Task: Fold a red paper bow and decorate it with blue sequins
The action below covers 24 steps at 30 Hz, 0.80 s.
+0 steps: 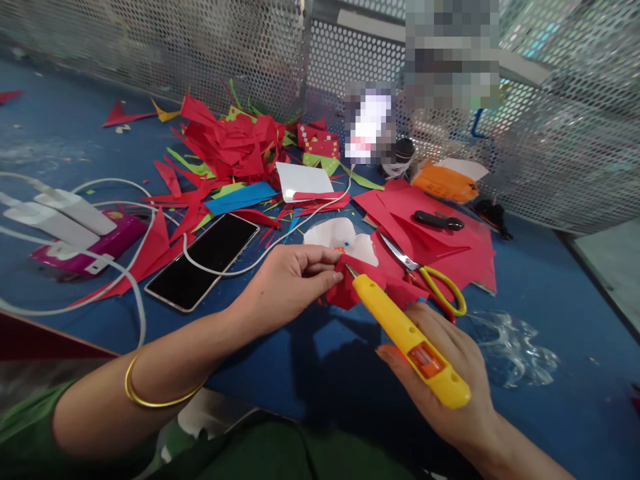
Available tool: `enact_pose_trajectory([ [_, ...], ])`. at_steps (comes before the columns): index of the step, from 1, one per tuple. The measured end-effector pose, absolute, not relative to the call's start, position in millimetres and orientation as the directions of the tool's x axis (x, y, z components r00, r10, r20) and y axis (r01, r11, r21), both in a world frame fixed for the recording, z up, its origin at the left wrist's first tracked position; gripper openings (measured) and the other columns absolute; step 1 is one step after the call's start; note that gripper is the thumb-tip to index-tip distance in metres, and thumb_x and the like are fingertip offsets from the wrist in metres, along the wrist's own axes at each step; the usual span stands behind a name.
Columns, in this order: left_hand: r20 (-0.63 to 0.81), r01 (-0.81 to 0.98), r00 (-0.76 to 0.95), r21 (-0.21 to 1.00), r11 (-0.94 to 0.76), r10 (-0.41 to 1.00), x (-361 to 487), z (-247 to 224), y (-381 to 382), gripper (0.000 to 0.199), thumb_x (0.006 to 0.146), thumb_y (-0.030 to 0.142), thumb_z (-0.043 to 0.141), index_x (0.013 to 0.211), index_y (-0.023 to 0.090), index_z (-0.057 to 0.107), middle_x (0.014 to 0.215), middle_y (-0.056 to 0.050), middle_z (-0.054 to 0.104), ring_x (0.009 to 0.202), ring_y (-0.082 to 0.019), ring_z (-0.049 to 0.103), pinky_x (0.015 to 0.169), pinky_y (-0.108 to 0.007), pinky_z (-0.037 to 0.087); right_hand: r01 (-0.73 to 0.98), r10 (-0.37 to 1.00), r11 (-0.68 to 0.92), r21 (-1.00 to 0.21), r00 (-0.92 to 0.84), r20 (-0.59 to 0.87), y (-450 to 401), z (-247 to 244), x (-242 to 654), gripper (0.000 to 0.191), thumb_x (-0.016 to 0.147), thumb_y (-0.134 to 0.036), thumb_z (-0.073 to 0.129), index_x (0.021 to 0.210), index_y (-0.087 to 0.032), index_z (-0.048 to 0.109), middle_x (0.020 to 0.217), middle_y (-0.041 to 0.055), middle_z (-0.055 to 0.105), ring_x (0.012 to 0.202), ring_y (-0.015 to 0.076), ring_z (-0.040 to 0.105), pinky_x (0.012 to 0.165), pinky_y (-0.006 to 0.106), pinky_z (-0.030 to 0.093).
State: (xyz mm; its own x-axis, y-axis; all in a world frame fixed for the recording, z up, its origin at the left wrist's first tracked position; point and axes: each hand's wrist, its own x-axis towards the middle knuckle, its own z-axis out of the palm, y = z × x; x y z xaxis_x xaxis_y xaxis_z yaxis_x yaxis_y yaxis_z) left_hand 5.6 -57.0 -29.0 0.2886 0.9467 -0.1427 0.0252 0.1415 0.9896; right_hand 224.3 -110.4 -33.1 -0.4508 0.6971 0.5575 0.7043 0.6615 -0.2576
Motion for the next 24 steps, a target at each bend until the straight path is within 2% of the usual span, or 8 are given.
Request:
enact_pose_trajectory([
  [5, -0.151, 0.008, 0.293, 0.988, 0.155, 0.944, 5.5, -28.5, -57.2, 0.026, 0.085, 0.017, 0.066, 0.108, 0.019, 0.078, 0.078, 0.000, 0.077, 0.060, -0.006, 0.063, 0.057, -0.012, 0.049, 0.710, 0.716, 0.648, -0.275, -0.445, 0.538, -110.8, -32.9, 223.7, 0.023, 0.098, -0.038, 0.055, 0.083, -0.021, 0.049, 0.069, -0.0006, 0.057, 0.058, 0.0121, 0.057, 0.053, 0.024, 0.045],
  [24, -0.141, 0.041, 0.280, 0.990, 0.135, 0.949, 6.2, -27.4, -57.3, 0.025, 0.083, 0.020, 0.067, 0.105, 0.016, 0.078, 0.074, -0.001, 0.076, 0.058, -0.008, 0.063, 0.055, -0.015, 0.050, 0.723, 0.730, 0.633, -0.279, -0.435, 0.527, -111.7, -34.4, 225.8, 0.023, 0.097, -0.038, 0.056, 0.084, -0.021, 0.050, 0.068, -0.0016, 0.055, 0.056, 0.0109, 0.055, 0.051, 0.023, 0.044],
])
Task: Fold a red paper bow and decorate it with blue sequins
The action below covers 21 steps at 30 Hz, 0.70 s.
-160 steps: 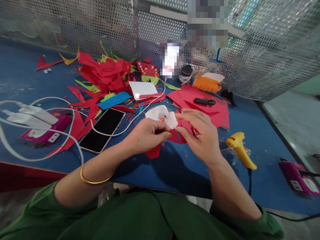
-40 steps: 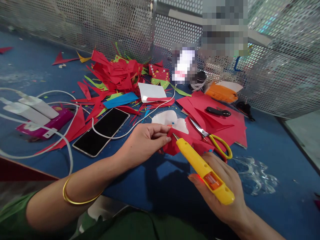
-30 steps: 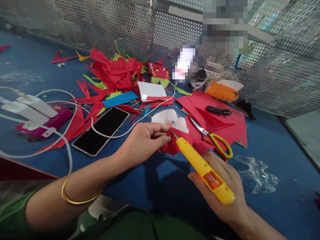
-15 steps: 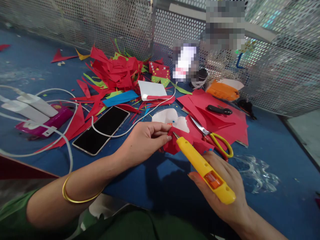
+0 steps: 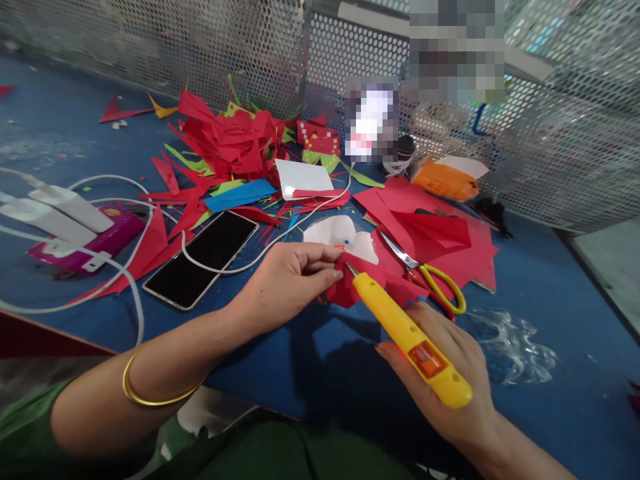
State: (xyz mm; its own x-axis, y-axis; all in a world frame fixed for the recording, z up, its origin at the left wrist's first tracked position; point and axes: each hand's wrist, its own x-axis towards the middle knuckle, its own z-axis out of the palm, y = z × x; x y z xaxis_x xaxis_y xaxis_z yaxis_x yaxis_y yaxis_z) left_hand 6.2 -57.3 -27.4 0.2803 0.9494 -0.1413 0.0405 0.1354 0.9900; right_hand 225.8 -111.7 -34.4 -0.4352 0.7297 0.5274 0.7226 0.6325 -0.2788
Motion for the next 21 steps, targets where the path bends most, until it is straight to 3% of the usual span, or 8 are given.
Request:
enact_pose_trajectory([
  [21, -0.176, 0.073, 0.267, 0.984, 0.162, 0.948, 6.3, -25.7, -58.8, 0.028, 0.083, 0.022, 0.068, 0.109, 0.017, 0.078, 0.081, -0.003, 0.078, 0.063, -0.010, 0.066, 0.059, -0.018, 0.050, 0.737, 0.723, 0.627, -0.253, -0.430, 0.541, -113.5, -33.3, 224.7, 0.021, 0.097, -0.036, 0.056, 0.084, -0.020, 0.051, 0.067, -0.0016, 0.055, 0.054, 0.0110, 0.055, 0.049, 0.023, 0.044],
])
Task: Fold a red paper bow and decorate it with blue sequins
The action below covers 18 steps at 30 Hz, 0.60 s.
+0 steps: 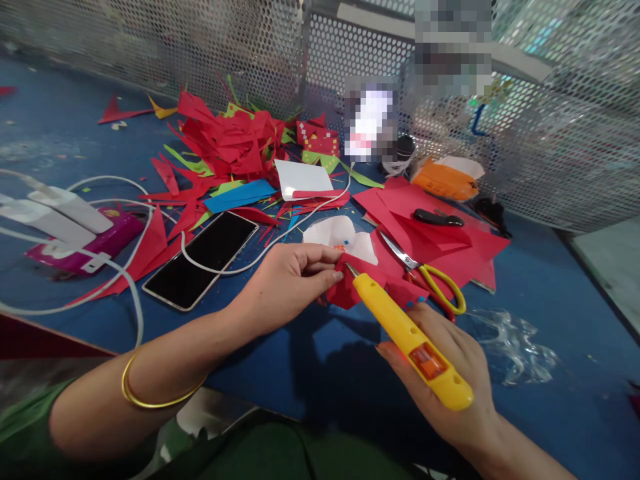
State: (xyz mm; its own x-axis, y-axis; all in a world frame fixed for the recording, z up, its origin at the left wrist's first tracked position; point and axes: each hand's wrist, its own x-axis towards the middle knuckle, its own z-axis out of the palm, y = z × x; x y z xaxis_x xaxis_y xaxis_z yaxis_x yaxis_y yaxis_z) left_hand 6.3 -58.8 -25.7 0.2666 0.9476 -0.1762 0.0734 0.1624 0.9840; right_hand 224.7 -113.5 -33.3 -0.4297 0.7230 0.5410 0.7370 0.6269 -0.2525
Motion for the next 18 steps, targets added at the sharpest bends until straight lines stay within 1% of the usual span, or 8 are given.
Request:
enact_pose_trajectory([
  [3, -0.170, 0.075, 0.263, 0.985, 0.156, 0.950, 6.4, -25.3, -58.6, 0.028, 0.083, 0.022, 0.068, 0.108, 0.017, 0.078, 0.078, -0.003, 0.077, 0.060, -0.010, 0.065, 0.057, -0.018, 0.050, 0.738, 0.709, 0.635, -0.230, -0.439, 0.552, -113.3, -32.8, 224.5, 0.021, 0.097, -0.036, 0.055, 0.084, -0.021, 0.051, 0.067, -0.0012, 0.055, 0.055, 0.0115, 0.056, 0.049, 0.024, 0.044],
  [6, -0.155, 0.059, 0.274, 0.988, 0.144, 0.949, 6.3, -25.5, -58.7, 0.028, 0.083, 0.020, 0.067, 0.109, 0.017, 0.078, 0.074, -0.002, 0.076, 0.059, -0.010, 0.065, 0.057, -0.018, 0.050, 0.727, 0.705, 0.643, -0.242, -0.438, 0.557, -112.7, -32.4, 224.0, 0.023, 0.097, -0.039, 0.056, 0.083, -0.021, 0.050, 0.067, -0.0013, 0.056, 0.054, 0.0110, 0.055, 0.048, 0.023, 0.044],
  [11, -0.164, 0.043, 0.280, 0.986, 0.158, 0.946, 6.2, -27.0, -58.6, 0.028, 0.083, 0.022, 0.067, 0.108, 0.017, 0.078, 0.082, -0.005, 0.078, 0.066, -0.013, 0.069, 0.060, -0.020, 0.053, 0.716, 0.709, 0.647, -0.262, -0.438, 0.553, -112.1, -31.9, 223.0, 0.024, 0.096, -0.039, 0.057, 0.081, -0.022, 0.050, 0.067, -0.0011, 0.058, 0.054, 0.0111, 0.057, 0.047, 0.023, 0.043],
  [15, -0.160, 0.073, 0.255, 0.987, 0.146, 0.954, 6.2, -26.2, -58.3, 0.026, 0.082, 0.023, 0.069, 0.106, 0.017, 0.078, 0.076, -0.003, 0.077, 0.059, -0.011, 0.065, 0.056, -0.018, 0.050, 0.726, 0.708, 0.637, -0.258, -0.420, 0.567, -112.4, -32.0, 223.9, 0.022, 0.096, -0.038, 0.058, 0.082, -0.022, 0.051, 0.066, -0.0012, 0.057, 0.054, 0.0119, 0.057, 0.048, 0.024, 0.044],
  [18, -0.160, 0.067, 0.248, 0.987, 0.148, 0.955, 6.3, -25.1, -58.7, 0.025, 0.082, 0.024, 0.069, 0.104, 0.017, 0.078, 0.076, -0.003, 0.077, 0.058, -0.011, 0.064, 0.056, -0.019, 0.051, 0.730, 0.707, 0.633, -0.259, -0.408, 0.578, -112.0, -31.7, 224.4, 0.018, 0.095, -0.035, 0.058, 0.084, -0.021, 0.053, 0.066, -0.0011, 0.057, 0.054, 0.0124, 0.056, 0.049, 0.024, 0.045],
])
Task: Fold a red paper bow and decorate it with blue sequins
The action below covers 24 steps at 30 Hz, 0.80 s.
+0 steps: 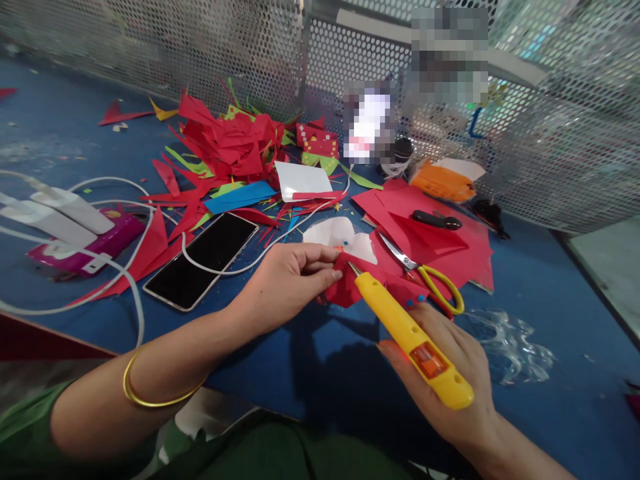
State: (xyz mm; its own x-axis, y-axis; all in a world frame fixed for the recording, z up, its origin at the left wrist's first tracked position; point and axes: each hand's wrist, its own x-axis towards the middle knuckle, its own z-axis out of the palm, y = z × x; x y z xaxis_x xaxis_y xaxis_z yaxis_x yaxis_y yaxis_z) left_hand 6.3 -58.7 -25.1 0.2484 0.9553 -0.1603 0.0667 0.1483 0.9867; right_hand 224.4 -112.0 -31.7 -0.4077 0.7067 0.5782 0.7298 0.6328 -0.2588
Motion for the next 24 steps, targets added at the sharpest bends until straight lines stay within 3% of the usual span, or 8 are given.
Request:
enact_pose_trajectory([
  [5, -0.158, 0.063, 0.251, 0.987, 0.146, 0.955, 6, -26, -59, 0.028, 0.082, 0.026, 0.070, 0.106, 0.016, 0.078, 0.078, -0.004, 0.077, 0.060, -0.011, 0.065, 0.057, -0.020, 0.052, 0.725, 0.707, 0.637, -0.261, -0.416, 0.572, -111, -30, 223, 0.021, 0.095, -0.036, 0.059, 0.082, -0.022, 0.052, 0.065, -0.0019, 0.056, 0.053, 0.0118, 0.055, 0.048, 0.024, 0.044],
  [9, -0.158, 0.052, 0.269, 0.987, 0.150, 0.950, 6, -28, -58, 0.031, 0.083, 0.027, 0.069, 0.110, 0.016, 0.076, 0.082, -0.005, 0.078, 0.067, -0.014, 0.069, 0.060, -0.020, 0.053, 0.662, 0.760, 0.627, -0.410, -0.406, 0.507, -115, -33, 227, 0.018, 0.094, -0.034, 0.060, 0.081, -0.023, 0.054, 0.066, -0.0015, 0.059, 0.055, 0.0127, 0.058, 0.047, 0.025, 0.045],
  [12, -0.165, 0.075, 0.229, 0.986, 0.152, 0.959, 6, -28, -58, 0.030, 0.082, 0.027, 0.070, 0.109, 0.015, 0.077, 0.080, -0.004, 0.077, 0.064, -0.013, 0.067, 0.058, -0.020, 0.051, 0.628, 0.800, 0.575, -0.525, -0.300, 0.519, -120, -38, 235, 0.010, 0.095, -0.031, 0.058, 0.089, -0.023, 0.061, 0.076, 0.0012, 0.067, 0.066, 0.0161, 0.066, 0.054, 0.026, 0.052],
  [15, -0.166, 0.083, 0.211, 0.985, 0.151, 0.963, 6, -29, -58, 0.032, 0.080, 0.028, 0.072, 0.108, 0.015, 0.077, 0.079, -0.003, 0.077, 0.061, -0.012, 0.065, 0.058, -0.020, 0.051, 0.572, 0.833, 0.524, -0.631, -0.187, 0.521, -124, -43, 240, 0.014, 0.096, -0.032, 0.055, 0.096, -0.023, 0.065, 0.084, 0.0041, 0.070, 0.075, 0.0193, 0.070, 0.063, 0.031, 0.058],
  [20, -0.158, 0.087, 0.205, 0.986, 0.143, 0.966, 5, -29, -57, 0.029, 0.079, 0.028, 0.072, 0.105, 0.017, 0.078, 0.077, -0.002, 0.076, 0.056, -0.009, 0.061, 0.056, -0.020, 0.051, 0.447, 0.841, 0.485, -0.752, -0.001, 0.542, -121, -43, 237, 0.020, 0.096, -0.036, 0.054, 0.091, -0.022, 0.066, 0.080, 0.0050, 0.071, 0.068, 0.0197, 0.069, 0.060, 0.033, 0.059],
  [24, -0.151, 0.056, 0.208, 0.988, 0.142, 0.966, 4, -26, -56, 0.030, 0.078, 0.028, 0.072, 0.105, 0.016, 0.077, 0.072, -0.001, 0.075, 0.057, -0.010, 0.062, 0.057, -0.020, 0.052, 0.427, 0.829, 0.470, -0.772, 0.088, 0.553, -111, -37, 235, 0.022, 0.096, -0.040, 0.054, 0.092, -0.022, 0.066, 0.082, 0.0049, 0.069, 0.069, 0.0189, 0.067, 0.059, 0.032, 0.057],
])
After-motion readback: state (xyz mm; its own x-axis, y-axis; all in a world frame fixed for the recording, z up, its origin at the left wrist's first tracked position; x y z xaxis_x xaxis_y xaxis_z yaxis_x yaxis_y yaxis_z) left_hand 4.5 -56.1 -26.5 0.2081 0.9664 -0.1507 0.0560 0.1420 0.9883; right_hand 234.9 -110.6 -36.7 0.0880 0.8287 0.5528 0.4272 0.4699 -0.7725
